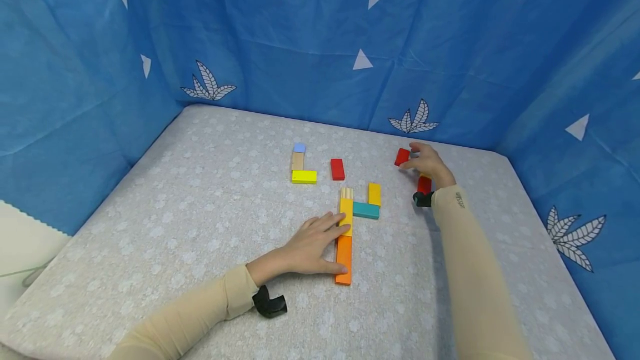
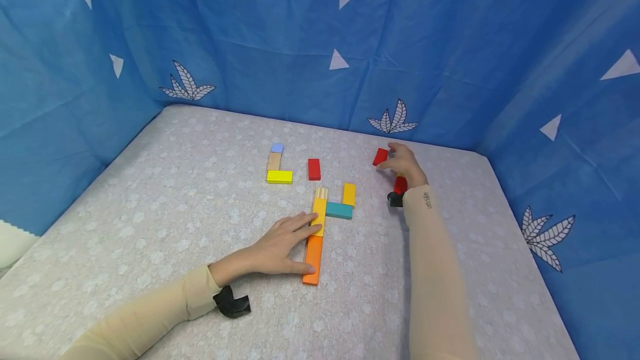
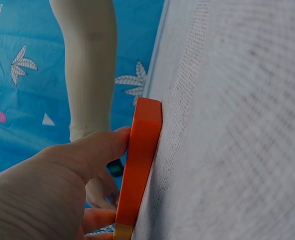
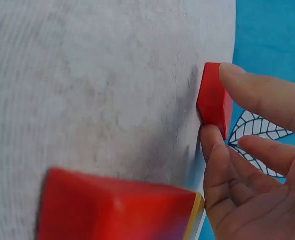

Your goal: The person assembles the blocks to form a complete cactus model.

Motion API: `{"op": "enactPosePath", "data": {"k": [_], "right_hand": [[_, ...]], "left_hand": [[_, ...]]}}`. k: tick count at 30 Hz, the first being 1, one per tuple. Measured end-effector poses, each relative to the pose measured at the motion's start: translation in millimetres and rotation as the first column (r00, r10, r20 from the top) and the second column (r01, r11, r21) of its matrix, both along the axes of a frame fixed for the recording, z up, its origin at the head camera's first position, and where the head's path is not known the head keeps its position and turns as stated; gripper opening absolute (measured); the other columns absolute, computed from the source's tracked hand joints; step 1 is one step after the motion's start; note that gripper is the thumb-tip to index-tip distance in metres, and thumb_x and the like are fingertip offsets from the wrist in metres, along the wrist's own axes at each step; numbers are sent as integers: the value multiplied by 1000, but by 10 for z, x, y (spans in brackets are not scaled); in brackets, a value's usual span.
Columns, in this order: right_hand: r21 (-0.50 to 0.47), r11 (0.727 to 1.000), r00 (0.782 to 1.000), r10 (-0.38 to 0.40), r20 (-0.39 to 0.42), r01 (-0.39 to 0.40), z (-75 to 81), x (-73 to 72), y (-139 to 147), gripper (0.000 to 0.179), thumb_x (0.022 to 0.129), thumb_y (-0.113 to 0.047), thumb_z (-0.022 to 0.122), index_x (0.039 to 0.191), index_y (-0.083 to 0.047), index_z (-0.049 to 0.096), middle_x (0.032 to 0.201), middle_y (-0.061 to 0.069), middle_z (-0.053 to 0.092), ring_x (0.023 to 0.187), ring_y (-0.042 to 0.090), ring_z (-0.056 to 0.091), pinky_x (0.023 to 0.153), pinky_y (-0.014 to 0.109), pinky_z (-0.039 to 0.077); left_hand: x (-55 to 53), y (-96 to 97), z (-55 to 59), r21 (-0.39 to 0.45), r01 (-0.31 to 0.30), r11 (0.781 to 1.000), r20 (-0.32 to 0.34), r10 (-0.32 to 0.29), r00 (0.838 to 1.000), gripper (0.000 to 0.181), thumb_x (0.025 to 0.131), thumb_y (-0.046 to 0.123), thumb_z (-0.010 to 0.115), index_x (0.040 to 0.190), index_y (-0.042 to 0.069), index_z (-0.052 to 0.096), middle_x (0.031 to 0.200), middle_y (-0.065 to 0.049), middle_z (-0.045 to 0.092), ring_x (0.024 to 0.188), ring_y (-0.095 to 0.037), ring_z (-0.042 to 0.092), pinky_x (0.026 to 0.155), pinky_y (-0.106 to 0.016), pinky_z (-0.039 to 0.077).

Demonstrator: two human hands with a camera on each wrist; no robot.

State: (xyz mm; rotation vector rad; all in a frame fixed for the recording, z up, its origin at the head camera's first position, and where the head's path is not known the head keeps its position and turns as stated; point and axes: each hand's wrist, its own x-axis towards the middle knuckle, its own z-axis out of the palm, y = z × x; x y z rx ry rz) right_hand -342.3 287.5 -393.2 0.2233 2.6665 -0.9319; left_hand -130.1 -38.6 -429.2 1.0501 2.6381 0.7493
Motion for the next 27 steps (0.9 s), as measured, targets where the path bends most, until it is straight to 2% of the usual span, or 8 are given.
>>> {"op": "enactPosePath", "data": {"k": [4, 12, 20, 24, 27], "right_hand": [[24, 1000, 1000, 7, -3, -7, -26, 4, -47, 86, 87, -21, 73, 155, -7, 23, 155, 24, 29, 134, 41, 31, 112, 57, 33], [42, 998, 998, -42, -40, 43, -88, 23, -133, 77, 89, -18, 69, 153, -2, 28, 149, 25, 36, 119, 38, 42, 106, 51, 43], [-4, 997, 995, -77, -56, 77, -120, 52, -121, 77, 88, -17, 70, 153, -4, 30, 149, 24, 38, 123, 39, 40, 109, 56, 38], [-34, 999, 995, -40, -88, 37, -126, 113, -126, 75, 87, -18, 72, 151, -6, 35, 138, 22, 47, 113, 35, 48, 102, 51, 44], [-49, 998, 993, 21, -114, -27, -123, 165, -140, 72, 86, -19, 73, 149, -7, 40, 126, 20, 53, 106, 32, 51, 93, 43, 47]], "left_hand": [[-3, -2, -9, -2, 1, 1000, -9, -1, 1000, 85, 84, 57, 67, 152, 14, 37, 163, -7, 21, 150, -34, 19, 118, -53, 21], [-4, -6, -8, 10, 5, 1000, -10, -5, 1000, 85, 84, 56, 67, 151, 13, 37, 163, -8, 22, 150, -35, 19, 118, -53, 21], [-1, -1, -8, -1, 4, 1000, -3, -4, 1000, 85, 84, 56, 67, 152, 14, 36, 164, -7, 20, 150, -34, 18, 118, -53, 20], [-1, -6, -5, -4, 3, 1000, -2, -3, 1000, 85, 85, 57, 67, 152, 14, 36, 164, -7, 20, 150, -34, 17, 119, -52, 20], [-3, -9, -3, -7, 3, 1000, -3, -3, 1000, 85, 85, 57, 67, 152, 14, 36, 164, -7, 20, 150, -34, 17, 119, -52, 20]]}}
